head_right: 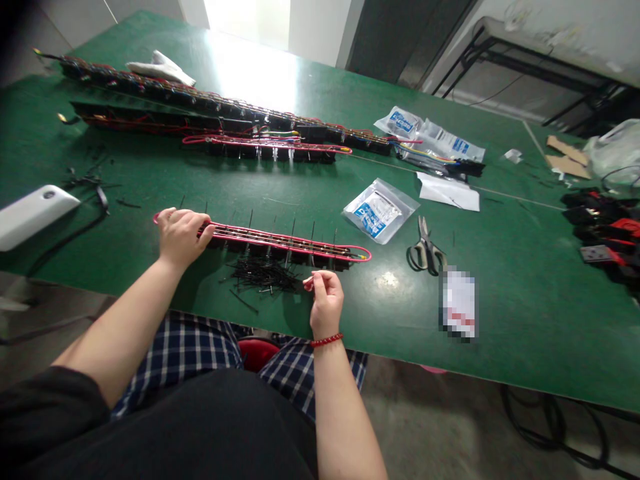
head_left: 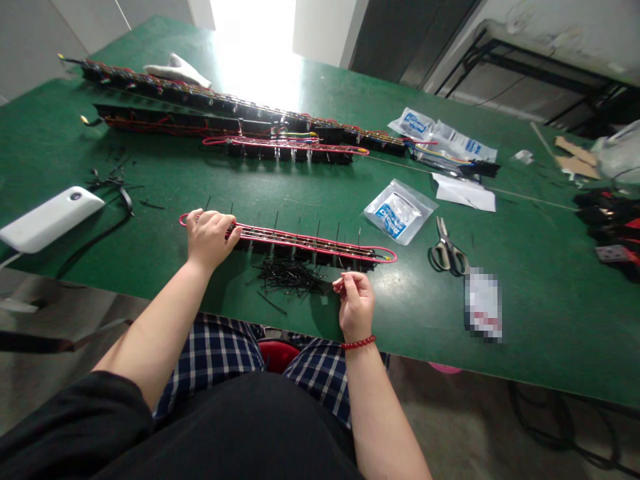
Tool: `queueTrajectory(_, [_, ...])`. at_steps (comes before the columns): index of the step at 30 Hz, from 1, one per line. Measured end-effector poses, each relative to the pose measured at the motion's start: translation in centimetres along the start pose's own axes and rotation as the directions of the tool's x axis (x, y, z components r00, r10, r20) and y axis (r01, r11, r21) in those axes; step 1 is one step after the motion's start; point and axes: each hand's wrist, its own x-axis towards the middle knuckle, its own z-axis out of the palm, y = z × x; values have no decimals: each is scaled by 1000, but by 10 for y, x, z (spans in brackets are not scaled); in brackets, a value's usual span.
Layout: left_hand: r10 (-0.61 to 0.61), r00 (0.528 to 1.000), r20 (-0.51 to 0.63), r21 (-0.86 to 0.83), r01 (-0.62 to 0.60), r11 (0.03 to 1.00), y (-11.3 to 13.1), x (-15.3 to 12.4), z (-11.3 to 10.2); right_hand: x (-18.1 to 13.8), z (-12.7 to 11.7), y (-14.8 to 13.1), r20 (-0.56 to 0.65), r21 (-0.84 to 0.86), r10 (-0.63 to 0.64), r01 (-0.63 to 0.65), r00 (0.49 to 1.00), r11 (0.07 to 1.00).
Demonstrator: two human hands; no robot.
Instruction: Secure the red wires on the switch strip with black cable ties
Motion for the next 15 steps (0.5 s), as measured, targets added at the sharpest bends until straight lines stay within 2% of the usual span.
queueTrajectory(10, [1, 999, 48, 93, -6, 996, -3, -3, 1, 0, -1, 1, 8, 13, -7, 7, 1000, 1000])
queueTrajectory(15, [-32, 999, 29, 36, 31, 999, -1, -2, 0, 0, -2, 3, 12, 8, -7, 7, 1000, 1000])
